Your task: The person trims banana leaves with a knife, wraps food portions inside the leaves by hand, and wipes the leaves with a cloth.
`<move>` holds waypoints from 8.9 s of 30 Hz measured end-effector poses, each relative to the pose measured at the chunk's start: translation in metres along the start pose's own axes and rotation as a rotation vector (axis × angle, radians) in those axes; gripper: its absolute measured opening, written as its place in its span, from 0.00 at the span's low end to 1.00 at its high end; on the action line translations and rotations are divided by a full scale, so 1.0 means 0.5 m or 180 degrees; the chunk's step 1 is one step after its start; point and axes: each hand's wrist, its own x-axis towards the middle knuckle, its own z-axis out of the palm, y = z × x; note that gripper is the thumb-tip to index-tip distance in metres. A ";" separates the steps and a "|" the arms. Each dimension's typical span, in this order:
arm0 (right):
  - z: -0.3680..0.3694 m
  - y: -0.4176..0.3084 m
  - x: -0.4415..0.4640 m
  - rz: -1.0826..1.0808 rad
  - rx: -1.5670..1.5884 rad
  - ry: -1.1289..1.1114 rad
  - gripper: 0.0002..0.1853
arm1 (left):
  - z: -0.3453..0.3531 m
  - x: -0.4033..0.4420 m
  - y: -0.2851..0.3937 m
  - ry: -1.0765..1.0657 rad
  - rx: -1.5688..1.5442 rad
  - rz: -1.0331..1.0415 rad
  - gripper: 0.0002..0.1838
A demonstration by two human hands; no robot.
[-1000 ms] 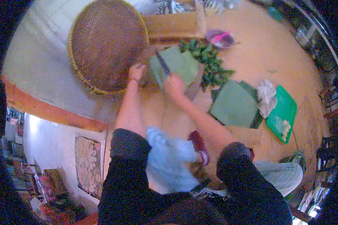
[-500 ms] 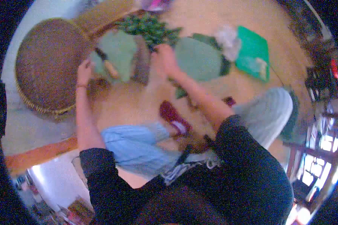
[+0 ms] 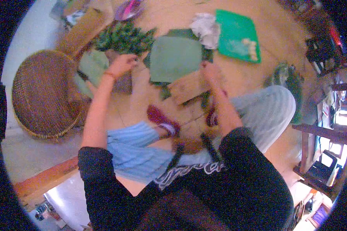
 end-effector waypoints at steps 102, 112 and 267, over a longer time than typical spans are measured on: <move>-0.529 -0.502 -0.193 -0.2765 0.1888 -0.0968 0.33 | 0.124 -0.153 0.378 0.1067 -0.5359 -0.0751 0.21; -0.410 -0.516 -0.219 -0.2712 0.0998 -0.0435 0.24 | 0.137 -0.164 0.395 0.1532 -0.5436 -0.0170 0.17; -0.622 -0.404 -0.332 -0.1855 0.1212 -0.0862 0.23 | 0.010 -0.155 0.239 0.2745 -0.5239 0.0538 0.17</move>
